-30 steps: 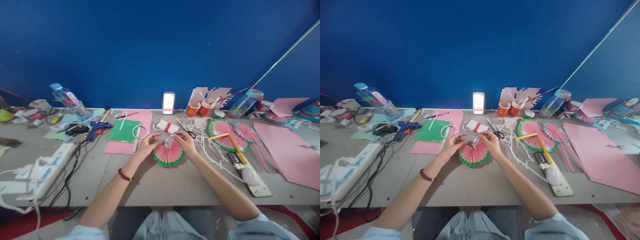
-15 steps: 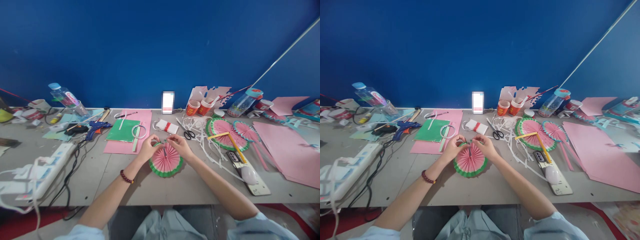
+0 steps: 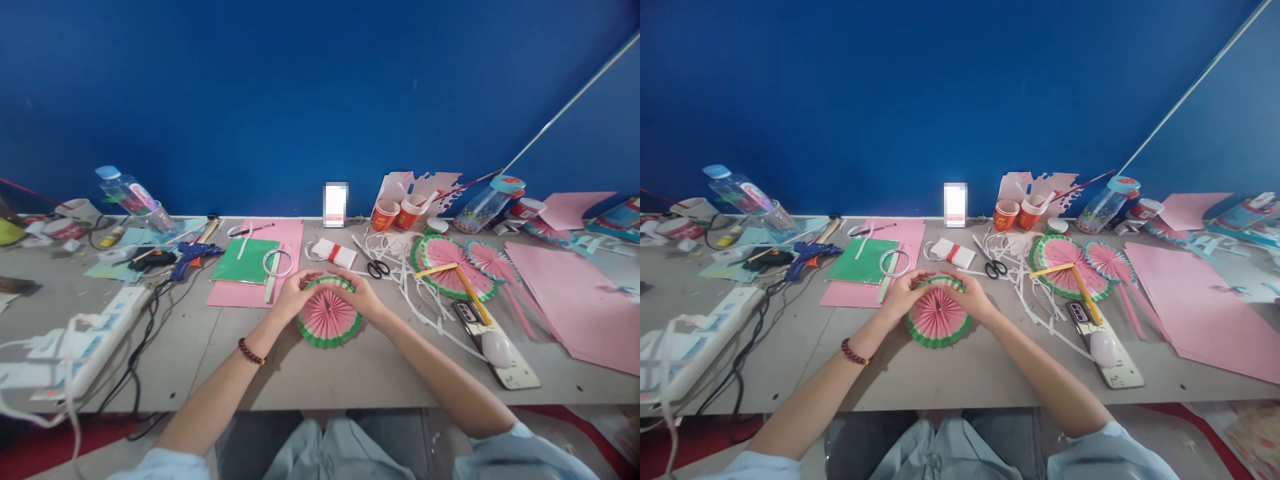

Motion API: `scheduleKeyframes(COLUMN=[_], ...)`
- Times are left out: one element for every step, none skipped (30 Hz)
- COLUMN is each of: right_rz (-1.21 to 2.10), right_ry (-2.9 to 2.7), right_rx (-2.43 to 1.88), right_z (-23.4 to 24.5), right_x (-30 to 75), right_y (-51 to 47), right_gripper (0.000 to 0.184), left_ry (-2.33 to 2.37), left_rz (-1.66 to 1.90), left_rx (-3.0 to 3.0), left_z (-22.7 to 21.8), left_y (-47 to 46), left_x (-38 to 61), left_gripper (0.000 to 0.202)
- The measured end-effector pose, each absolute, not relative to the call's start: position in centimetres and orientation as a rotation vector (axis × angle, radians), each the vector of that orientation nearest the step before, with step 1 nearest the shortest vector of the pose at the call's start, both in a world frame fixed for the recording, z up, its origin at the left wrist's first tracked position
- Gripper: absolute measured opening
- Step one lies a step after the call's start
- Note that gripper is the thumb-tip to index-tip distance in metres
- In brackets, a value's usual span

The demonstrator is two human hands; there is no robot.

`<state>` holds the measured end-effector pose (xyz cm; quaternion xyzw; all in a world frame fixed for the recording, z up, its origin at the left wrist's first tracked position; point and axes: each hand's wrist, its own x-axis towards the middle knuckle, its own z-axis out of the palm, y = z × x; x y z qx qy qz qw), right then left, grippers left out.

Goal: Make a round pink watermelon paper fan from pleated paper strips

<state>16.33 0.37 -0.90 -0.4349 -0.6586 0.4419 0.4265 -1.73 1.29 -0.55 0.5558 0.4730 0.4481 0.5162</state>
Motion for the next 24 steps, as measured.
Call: scheduleKeyframes(right_rz=[1.007,0.896,0.788,0.695,0.622,0.574,0.548,0.539,0.545,0.572,0.62,0.685,0.761,0.838,0.907,0.962,1.0,1.018,1.02,1.013,1.005,0.996,0.993,1.002], right_ry=[-1.647,-1.656,-1.672,-1.692,-1.708,-1.717,-1.717,-1.708,-1.688,-1.664,-1.633,-1.593,-1.544,-1.49,-1.434,-1.38,-1.329,-1.286,-1.251,-1.224,-1.203,-1.185,-1.173,-1.168], right_rx=[-1.105,-1.116,-1.118,-1.113,-1.107,-1.1,-1.095,-1.095,-1.097,-1.1,-1.102,-1.105,-1.11,-1.119,-1.131,-1.144,-1.156,-1.165,-1.167,-1.166,-1.167,-1.172,-1.179,-1.187], right_z=[-1.0,-1.1,-1.1,-1.1,-1.0,-0.9,-0.8,-0.8,-0.8,-0.9,-1.0,-1.2,-1.3,-1.4,-1.5,-1.5,-1.5,-1.4,-1.3,-1.3,-1.2,-1.1,-1.1,-1.1], right_x=[16.3,16.3,16.3,16.3,16.3,16.3,16.3,16.3,16.4,16.4,16.5,16.5,16.6,16.7,16.7,16.8,16.8,16.9,16.9,16.9,16.9,16.9,16.9,16.9], right_y=[0.4,0.4,0.5,0.5,0.4,0.4,0.4,0.4,0.4,0.5,0.6,0.7,0.8,1.0,1.1,1.2,1.2,1.2,1.2,1.2,1.2,1.1,1.1,1.0], right_gripper=[0.04,0.041,0.04,0.036,0.032,0.028,0.027,0.028,0.03,0.033,0.035,0.036,0.037,0.037,0.037,0.037,0.037,0.037,0.036,0.036,0.035,0.034,0.033,0.032], left_ry=[1.163,1.189,1.208,1.216,1.218,1.215,1.211,1.211,1.213,1.214,1.214,1.214,1.216,1.221,1.228,1.235,1.241,1.245,1.244,1.241,1.234,1.228,1.221,1.215], left_rz=[1.107,1.138,1.167,1.189,1.207,1.22,1.23,1.245,1.263,1.283,1.306,1.324,1.34,1.352,1.361,1.363,1.355,1.335,1.301,1.259,1.215,1.182,1.166,1.163], left_rx=[1.322,1.3,1.27,1.236,1.204,1.177,1.158,1.143,1.132,1.124,1.117,1.112,1.105,1.094,1.077,1.056,1.035,1.017,1.004,0.998,1.0,1.009,1.028,1.055], left_z=[-0.5,-0.5,-0.6,-0.7,-0.8,-0.9,-1.0,-1.1,-1.1,-1.1,-1.1,-1.0,-1.0,-0.9,-0.8,-0.8,-0.8,-0.9,-1.0,-1.1,-1.2,-1.4,-1.5,-1.6], left_y=[1.3,1.4,1.5,1.6,1.7,1.8,1.8,1.9,1.9,1.9,1.9,1.9,2.0,2.1,2.1,2.2,2.3,2.3,2.3,2.2,2.2,2.1,2.0,2.0], left_x=[-1.8,-2.0,-2.1,-2.2,-2.3,-2.3,-2.3,-2.3,-2.2,-2.2,-2.2,-2.2,-2.2,-2.2,-2.3,-2.3,-2.4,-2.4,-2.4,-2.3,-2.3,-2.2,-2.1,-2.1], left_gripper=[0.035,0.034,0.033,0.033,0.033,0.034,0.035,0.035,0.035,0.036,0.036,0.037,0.038,0.039,0.04,0.042,0.044,0.046,0.049,0.052,0.055,0.058,0.061,0.063])
